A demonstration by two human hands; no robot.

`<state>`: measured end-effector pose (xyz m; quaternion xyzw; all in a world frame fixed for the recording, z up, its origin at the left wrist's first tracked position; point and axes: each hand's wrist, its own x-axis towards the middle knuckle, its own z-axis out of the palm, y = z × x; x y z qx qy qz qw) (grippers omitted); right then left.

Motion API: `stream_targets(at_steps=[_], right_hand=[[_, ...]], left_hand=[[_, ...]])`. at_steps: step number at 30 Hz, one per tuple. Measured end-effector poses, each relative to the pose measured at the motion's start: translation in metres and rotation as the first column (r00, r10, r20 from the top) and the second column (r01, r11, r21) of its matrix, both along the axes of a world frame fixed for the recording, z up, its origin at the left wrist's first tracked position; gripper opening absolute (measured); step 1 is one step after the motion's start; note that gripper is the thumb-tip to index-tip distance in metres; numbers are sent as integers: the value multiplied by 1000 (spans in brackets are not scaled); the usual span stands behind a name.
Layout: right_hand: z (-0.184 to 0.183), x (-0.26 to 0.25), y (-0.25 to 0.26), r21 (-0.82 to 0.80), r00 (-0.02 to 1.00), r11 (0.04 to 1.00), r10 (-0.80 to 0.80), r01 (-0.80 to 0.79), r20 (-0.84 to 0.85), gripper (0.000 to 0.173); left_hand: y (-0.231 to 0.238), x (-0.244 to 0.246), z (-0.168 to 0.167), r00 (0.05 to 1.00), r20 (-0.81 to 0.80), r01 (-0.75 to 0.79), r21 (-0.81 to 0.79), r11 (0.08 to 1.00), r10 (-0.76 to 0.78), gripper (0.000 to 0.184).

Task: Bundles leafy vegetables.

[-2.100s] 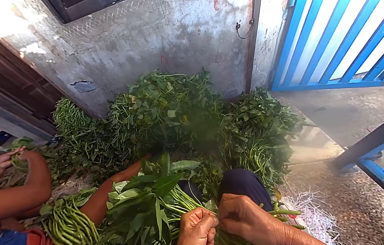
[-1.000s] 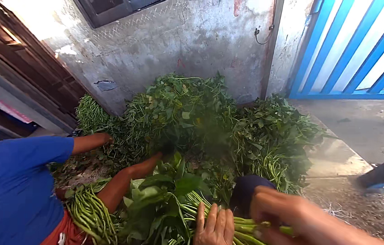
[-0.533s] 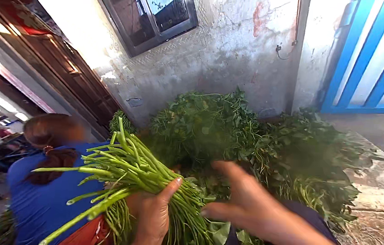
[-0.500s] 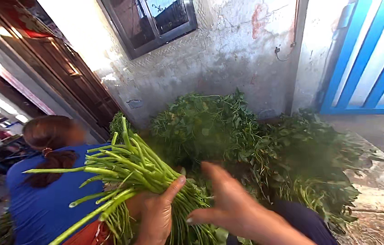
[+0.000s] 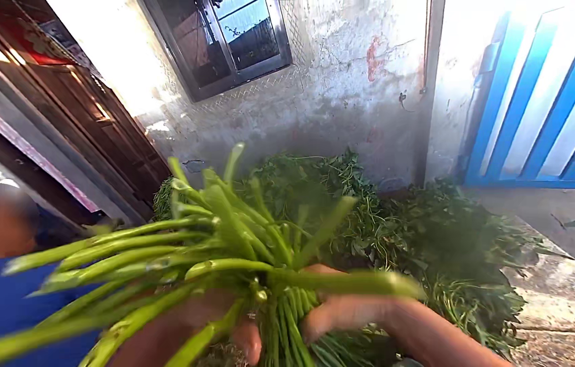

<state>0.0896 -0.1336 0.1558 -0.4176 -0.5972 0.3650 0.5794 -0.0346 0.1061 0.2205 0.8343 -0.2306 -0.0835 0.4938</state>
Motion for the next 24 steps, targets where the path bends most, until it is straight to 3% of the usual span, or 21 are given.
stream_targets(at_steps=[1,3,5,7,9,12,13,15,17,19,22,24], right_hand=[[-1,-2,6,6,998,998,67,-67,-20,46],[-4,-3,6,-15,994,995,99,-100,-41,51],[-5,5,-14,-164,997,984,-60,69,55,55],[-2,20,-45,-314,925,886,-257,341,279,58],[16,26,-78,-366,777,745,-314,558,545,58],[36,-4,-105,-30,418,697,-395,716,818,42],[37,-20,-105,42,332,689,-401,723,854,46],[27,-57,-99,56,214,633,-341,772,915,73],[-6,-78,-90,51,140,523,-318,851,938,112],[-48,-82,-82,108,93,439,-413,892,906,132],[-105,-81,-60,256,81,365,-697,895,712,127],[-138,-84,-33,304,137,346,-829,888,542,124]], left_hand=[[-1,12,-18,995,49,95,-155,983,-88,71],[-24,27,-36,971,146,234,-393,889,-191,55],[-39,22,-49,966,207,246,-523,816,-158,41],[-45,12,-68,975,208,197,-643,740,-79,47],[-52,7,-70,981,140,196,-696,691,-137,52],[-60,21,-74,985,163,159,-673,722,-64,45],[-62,28,-77,987,162,123,-669,733,-18,43],[-70,28,-75,987,96,-24,-703,711,128,37],[-74,33,-81,972,89,-71,-769,635,217,36],[-77,38,-87,961,72,-82,-847,526,266,41],[-86,36,-93,955,9,-101,-929,356,296,43],[-87,35,-99,949,-11,-119,-937,328,315,43]])
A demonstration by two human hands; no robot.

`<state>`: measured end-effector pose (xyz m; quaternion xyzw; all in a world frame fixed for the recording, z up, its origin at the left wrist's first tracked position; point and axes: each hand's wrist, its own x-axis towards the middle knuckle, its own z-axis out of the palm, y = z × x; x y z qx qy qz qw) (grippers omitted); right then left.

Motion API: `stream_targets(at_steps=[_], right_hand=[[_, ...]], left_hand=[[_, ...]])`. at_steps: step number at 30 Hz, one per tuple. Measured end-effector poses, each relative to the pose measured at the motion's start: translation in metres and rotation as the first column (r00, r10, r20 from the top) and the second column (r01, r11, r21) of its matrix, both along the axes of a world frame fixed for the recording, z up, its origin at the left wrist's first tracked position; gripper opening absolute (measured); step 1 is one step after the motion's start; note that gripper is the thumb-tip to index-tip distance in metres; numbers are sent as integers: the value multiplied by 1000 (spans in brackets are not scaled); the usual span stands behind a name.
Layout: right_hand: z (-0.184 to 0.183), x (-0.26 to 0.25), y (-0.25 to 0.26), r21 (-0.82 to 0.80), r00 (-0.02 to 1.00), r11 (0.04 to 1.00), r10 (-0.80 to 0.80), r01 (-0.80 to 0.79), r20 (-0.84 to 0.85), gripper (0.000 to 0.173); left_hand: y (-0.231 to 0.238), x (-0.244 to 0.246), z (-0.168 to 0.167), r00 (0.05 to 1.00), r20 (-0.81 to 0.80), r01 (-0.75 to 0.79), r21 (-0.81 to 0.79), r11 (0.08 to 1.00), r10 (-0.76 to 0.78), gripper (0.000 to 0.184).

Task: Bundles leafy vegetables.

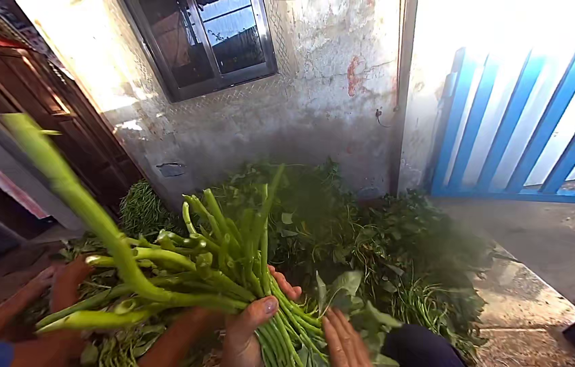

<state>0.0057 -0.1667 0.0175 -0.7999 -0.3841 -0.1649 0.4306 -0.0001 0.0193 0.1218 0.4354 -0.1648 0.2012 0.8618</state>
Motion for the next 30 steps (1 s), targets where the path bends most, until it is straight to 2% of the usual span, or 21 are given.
stream_targets(at_steps=[2,3,5,7,9,10,11,13,14,16,17,18,19,20,21,22,23,25,27,29,30], right_hand=[[-18,2,24,62,996,994,90,-89,-11,124],[-15,6,30,9,988,988,155,-154,-16,125],[13,18,31,-167,964,949,264,-266,-36,119],[46,30,25,-192,956,937,289,-293,-52,96],[66,43,19,-32,932,938,339,-346,-129,86],[73,48,17,82,880,908,418,-410,-227,87],[80,50,16,191,799,863,505,-468,-326,93],[80,45,17,317,685,807,590,-498,-427,111],[72,37,19,392,640,783,621,-484,-452,111],[42,27,28,661,458,612,782,-435,-422,98],[23,29,34,760,350,490,865,-428,-361,101],[12,30,38,803,307,442,890,-400,-337,98],[14,26,37,788,357,495,857,-365,-372,85],[25,18,33,751,429,590,785,-297,-447,67],[34,12,33,724,461,647,732,-238,-502,58],[41,10,36,717,467,666,711,-207,-525,61],[45,8,42,712,489,682,685,-168,-540,70],[54,3,60,690,573,720,597,-75,-561,90],[59,6,73,627,673,777,494,-59,-550,110],[64,17,74,625,694,774,506,-102,-512,105],[67,23,72,657,668,744,551,-122,-500,91]], left_hand=[[11,-7,1,994,-39,-95,115,989,100,44],[22,-12,6,981,-46,-171,228,959,186,46],[53,-26,21,933,-2,-323,438,839,361,49],[76,-45,46,877,51,-404,619,674,478,43],[95,-64,61,856,104,-395,763,512,506,41],[102,-72,66,863,123,-368,818,442,490,50],[99,-77,74,866,139,-345,861,373,480,58],[88,-73,74,876,247,-335,930,154,415,69],[86,-67,61,904,239,-297,947,119,354,70],[75,-59,29,940,159,-201,973,113,302,72],[66,-55,14,948,94,-141,981,137,304,72],[58,-51,-1,951,12,-75,978,192,310,73],[51,-48,-16,947,-89,-5,957,291,308,75],[46,-44,-30,934,-178,40,914,404,309,77],[44,-38,-43,924,-233,48,859,510,304,77],[43,-31,-52,911,-278,48,804,593,304,75],[42,-26,-55,897,-309,43,773,633,316,72],[38,-19,-53,872,-330,14,756,655,362,67],[33,-18,-53,853,-281,-61,782,620,439,61],[29,-24,-56,861,-218,-120,791,600,460,57],[27,-28,-54,865,-221,-113,789,604,450,59]])
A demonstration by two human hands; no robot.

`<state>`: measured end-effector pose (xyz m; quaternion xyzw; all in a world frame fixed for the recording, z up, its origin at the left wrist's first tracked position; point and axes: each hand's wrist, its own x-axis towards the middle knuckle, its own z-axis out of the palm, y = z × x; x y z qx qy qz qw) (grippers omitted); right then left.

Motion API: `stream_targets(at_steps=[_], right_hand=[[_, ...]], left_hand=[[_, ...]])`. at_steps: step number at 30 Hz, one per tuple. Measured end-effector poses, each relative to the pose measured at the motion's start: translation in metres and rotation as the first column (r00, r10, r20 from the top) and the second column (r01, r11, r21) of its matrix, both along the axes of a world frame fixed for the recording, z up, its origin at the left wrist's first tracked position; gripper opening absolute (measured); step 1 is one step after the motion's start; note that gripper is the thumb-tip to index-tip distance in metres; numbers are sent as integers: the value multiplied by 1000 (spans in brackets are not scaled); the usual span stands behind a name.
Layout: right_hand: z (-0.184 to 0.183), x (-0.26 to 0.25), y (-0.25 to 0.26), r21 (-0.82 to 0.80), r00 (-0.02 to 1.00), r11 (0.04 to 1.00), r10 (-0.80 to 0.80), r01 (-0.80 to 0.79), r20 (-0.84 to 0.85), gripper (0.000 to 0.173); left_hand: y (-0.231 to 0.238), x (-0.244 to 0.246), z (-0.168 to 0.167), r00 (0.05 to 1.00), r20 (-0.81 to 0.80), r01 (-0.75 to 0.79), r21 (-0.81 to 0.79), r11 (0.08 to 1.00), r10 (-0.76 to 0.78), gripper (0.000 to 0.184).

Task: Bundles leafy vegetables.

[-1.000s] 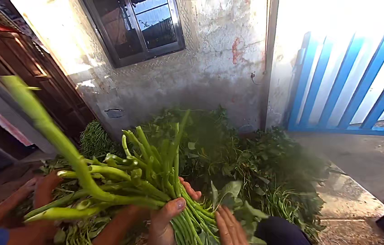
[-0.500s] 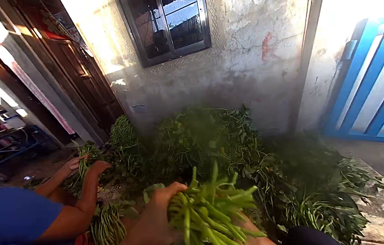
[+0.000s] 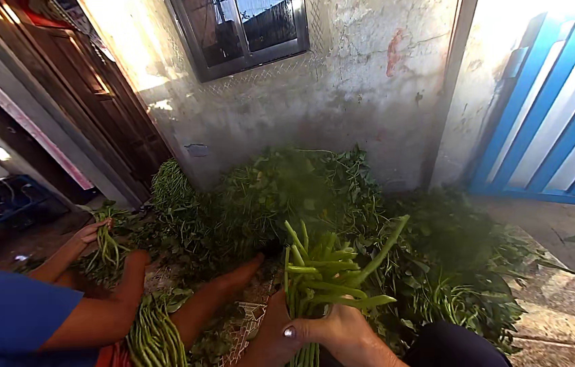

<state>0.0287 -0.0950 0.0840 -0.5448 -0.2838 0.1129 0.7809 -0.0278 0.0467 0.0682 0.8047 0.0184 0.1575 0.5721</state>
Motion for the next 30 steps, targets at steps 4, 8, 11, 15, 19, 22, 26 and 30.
stream_targets(at_steps=[4,8,11,15,19,22,26,30], right_hand=[[5,6,0,33,983,999,17,-11,-181,59],[-2,-3,16,-146,959,948,-284,283,15,84],[-3,2,11,-138,958,949,-287,285,3,65],[8,15,-4,57,971,993,-86,101,-221,49],[26,6,7,127,979,991,-8,35,-204,45],[53,7,10,172,983,979,136,-113,-126,51],[49,17,-9,-26,921,927,376,-375,104,102],[22,13,-34,-617,805,729,539,-297,250,134]], left_hand=[[-12,-5,3,996,-88,5,6,1000,-5,77],[-43,-8,11,980,5,-197,71,978,197,65],[-38,-5,-4,988,46,-149,92,984,146,71],[29,6,7,874,-149,424,-231,876,-462,83],[42,3,8,748,-71,626,-253,737,-660,66],[38,-4,4,769,192,637,-308,707,-610,52],[49,-6,22,766,352,623,-198,757,-538,56],[57,4,38,645,396,758,-223,613,-653,51]])
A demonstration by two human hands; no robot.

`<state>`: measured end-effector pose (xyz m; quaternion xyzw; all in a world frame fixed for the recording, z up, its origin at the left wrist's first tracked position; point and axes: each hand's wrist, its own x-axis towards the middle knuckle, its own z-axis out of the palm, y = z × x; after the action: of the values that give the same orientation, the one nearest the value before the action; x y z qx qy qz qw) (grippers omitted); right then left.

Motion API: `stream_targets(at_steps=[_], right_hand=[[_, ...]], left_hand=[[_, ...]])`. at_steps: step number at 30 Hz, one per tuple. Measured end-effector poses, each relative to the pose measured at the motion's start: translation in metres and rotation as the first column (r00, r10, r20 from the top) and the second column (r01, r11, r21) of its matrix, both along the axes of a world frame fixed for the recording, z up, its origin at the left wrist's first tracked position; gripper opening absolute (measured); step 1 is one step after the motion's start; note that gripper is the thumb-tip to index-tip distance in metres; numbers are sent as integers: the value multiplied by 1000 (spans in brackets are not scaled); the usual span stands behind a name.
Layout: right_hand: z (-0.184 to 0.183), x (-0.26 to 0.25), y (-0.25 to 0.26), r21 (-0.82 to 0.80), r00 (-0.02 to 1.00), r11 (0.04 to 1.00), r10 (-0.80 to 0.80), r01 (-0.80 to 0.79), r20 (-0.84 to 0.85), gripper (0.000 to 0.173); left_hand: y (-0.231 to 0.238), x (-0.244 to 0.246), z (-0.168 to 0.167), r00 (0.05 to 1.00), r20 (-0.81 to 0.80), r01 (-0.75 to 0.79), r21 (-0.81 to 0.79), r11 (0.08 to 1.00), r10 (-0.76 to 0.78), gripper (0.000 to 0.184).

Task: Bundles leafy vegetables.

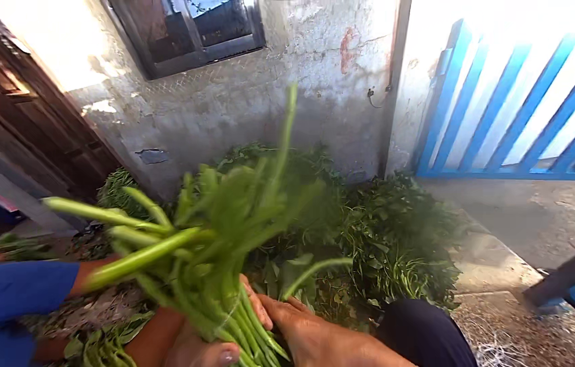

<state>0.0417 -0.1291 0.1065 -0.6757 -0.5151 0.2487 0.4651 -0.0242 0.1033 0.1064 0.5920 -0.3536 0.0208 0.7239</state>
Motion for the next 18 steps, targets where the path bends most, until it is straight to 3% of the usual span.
stream_targets(at_steps=[3,7,12,15,18], right_hand=[[-10,-3,-18,-67,950,979,-171,194,260,136],[-14,-10,-42,-10,899,933,-344,360,273,134],[2,-2,-85,-6,903,928,-361,373,232,121],[12,-4,-91,55,778,855,-495,516,386,111],[22,-12,-76,-31,738,832,-472,553,482,125]], left_hand=[[-14,18,11,1000,20,9,-35,999,-9,53],[-47,56,15,993,11,120,-234,965,-121,57],[-52,86,4,919,43,385,-320,866,-392,60],[-54,92,-3,906,79,417,-338,844,-416,59],[-53,89,-10,927,53,364,-372,854,-372,65]])
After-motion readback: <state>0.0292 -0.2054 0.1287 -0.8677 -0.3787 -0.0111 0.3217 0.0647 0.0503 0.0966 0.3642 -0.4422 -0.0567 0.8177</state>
